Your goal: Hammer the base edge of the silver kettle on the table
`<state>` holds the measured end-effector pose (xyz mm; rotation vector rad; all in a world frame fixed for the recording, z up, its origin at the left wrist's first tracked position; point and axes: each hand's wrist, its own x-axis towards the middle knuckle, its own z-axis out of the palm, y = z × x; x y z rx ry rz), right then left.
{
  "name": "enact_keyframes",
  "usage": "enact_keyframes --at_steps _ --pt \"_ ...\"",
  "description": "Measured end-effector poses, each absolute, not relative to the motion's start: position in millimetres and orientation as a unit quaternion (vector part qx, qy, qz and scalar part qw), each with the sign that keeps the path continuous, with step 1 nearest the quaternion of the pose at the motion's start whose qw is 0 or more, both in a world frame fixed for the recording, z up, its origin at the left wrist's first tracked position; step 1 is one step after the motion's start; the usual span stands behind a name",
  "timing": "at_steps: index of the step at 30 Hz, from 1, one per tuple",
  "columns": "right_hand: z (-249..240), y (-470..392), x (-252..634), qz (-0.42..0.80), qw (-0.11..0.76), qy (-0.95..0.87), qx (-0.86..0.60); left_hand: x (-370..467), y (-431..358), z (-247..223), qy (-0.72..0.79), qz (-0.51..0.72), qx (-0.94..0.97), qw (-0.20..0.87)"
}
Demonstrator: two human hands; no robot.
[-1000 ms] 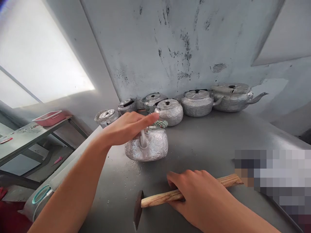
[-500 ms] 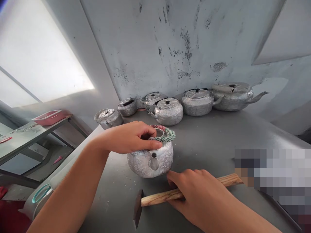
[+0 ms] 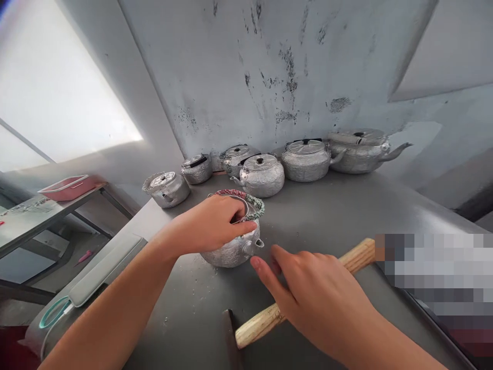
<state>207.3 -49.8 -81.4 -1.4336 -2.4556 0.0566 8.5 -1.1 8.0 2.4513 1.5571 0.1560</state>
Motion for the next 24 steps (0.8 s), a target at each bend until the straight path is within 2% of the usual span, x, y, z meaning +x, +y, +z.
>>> enact_keyframes --at_steps 3,7,12,18,24 --pt "-83 -46 208 0.032 0.117 -0.840 -0.529 17 -7 5 0.538 0.037 0.835 0.111" --pt "-85 -48 208 0.013 0.153 -0.846 -0.510 24 -14 3 0.548 0.024 0.828 0.116" --pt "-86 -51 206 -0.041 0.150 -0.870 -0.468 29 -12 -4 0.571 0.010 0.814 0.109" --pt "-87 -56 201 -0.101 0.178 -0.874 -0.441 26 -2 -8 0.560 -0.021 0.810 0.172" --pt "-88 -57 201 -0.124 0.205 -0.863 -0.444 25 1 -11 0.550 -0.011 0.815 0.184"
